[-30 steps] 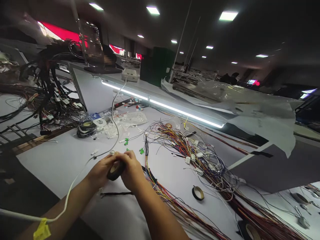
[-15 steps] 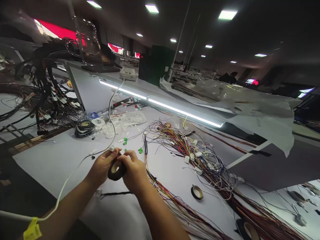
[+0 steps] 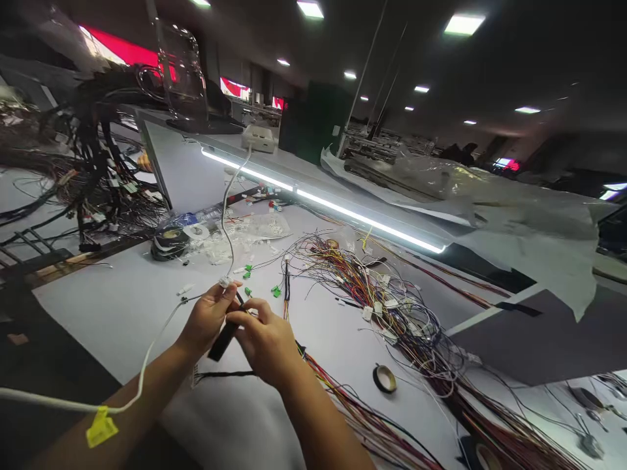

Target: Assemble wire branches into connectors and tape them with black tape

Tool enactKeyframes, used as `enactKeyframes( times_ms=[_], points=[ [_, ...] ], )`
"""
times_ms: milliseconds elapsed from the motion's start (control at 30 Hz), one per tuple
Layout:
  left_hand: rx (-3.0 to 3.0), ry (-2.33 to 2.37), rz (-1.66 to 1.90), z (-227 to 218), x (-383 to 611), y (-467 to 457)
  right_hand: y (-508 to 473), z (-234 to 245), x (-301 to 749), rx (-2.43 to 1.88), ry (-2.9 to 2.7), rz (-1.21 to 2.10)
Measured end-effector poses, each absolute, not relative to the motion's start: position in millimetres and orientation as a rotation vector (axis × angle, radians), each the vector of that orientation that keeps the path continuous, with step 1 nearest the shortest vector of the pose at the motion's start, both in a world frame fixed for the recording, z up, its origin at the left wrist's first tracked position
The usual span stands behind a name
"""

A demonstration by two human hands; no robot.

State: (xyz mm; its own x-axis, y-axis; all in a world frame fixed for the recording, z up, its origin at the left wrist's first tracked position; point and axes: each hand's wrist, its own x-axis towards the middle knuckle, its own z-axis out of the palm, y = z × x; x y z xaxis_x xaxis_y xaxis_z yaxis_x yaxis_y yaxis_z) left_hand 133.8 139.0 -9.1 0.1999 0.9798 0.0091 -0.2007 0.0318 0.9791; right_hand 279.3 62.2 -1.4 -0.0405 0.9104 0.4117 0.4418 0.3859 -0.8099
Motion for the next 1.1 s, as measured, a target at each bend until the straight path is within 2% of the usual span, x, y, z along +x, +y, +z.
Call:
enactKeyframes(
  times_ms=[133, 200, 267, 433, 500, 567, 633, 767, 933, 1033, 1100],
  points=[
    [1.122, 0.631, 1.281, -12, 146, 133, 62, -18, 300, -1.329, -0.875, 1.103],
    [1.201, 0.508, 1.303, -6, 150, 133, 60, -17, 309, -1.393, -0.755, 1.254],
    [1.333, 0.508, 1.274, 2, 151, 135, 57, -9, 310, -1.391, -0.901, 1.174],
    [1.491, 0.786, 1.197, 16, 150, 143, 52, 6, 290, -1.25, -1.793, 0.469],
    [1.358, 0.831, 1.195, 13, 152, 143, 51, 3, 288, -1.247, -1.838, 0.353],
    [1.119, 0.817, 1.221, 6, 157, 141, 51, -3, 293, -1.288, -1.563, 0.485],
    [0.823, 0.765, 1.236, -4, 164, 135, 51, -10, 302, -1.318, -1.166, 0.753],
    [0.514, 0.736, 0.983, -24, 181, 117, 51, -17, 313, -1.229, -0.772, 1.075],
    [0.64, 0.735, 0.917, -28, 184, 107, 55, -29, 317, -1.249, -0.624, 1.194],
    [1.057, 0.69, 0.915, -19, 174, 113, 55, -34, 323, -1.338, -0.562, 1.219],
    [1.38, 0.67, 0.868, -10, 168, 120, 51, -33, 324, -1.304, -0.738, 1.155]
  ],
)
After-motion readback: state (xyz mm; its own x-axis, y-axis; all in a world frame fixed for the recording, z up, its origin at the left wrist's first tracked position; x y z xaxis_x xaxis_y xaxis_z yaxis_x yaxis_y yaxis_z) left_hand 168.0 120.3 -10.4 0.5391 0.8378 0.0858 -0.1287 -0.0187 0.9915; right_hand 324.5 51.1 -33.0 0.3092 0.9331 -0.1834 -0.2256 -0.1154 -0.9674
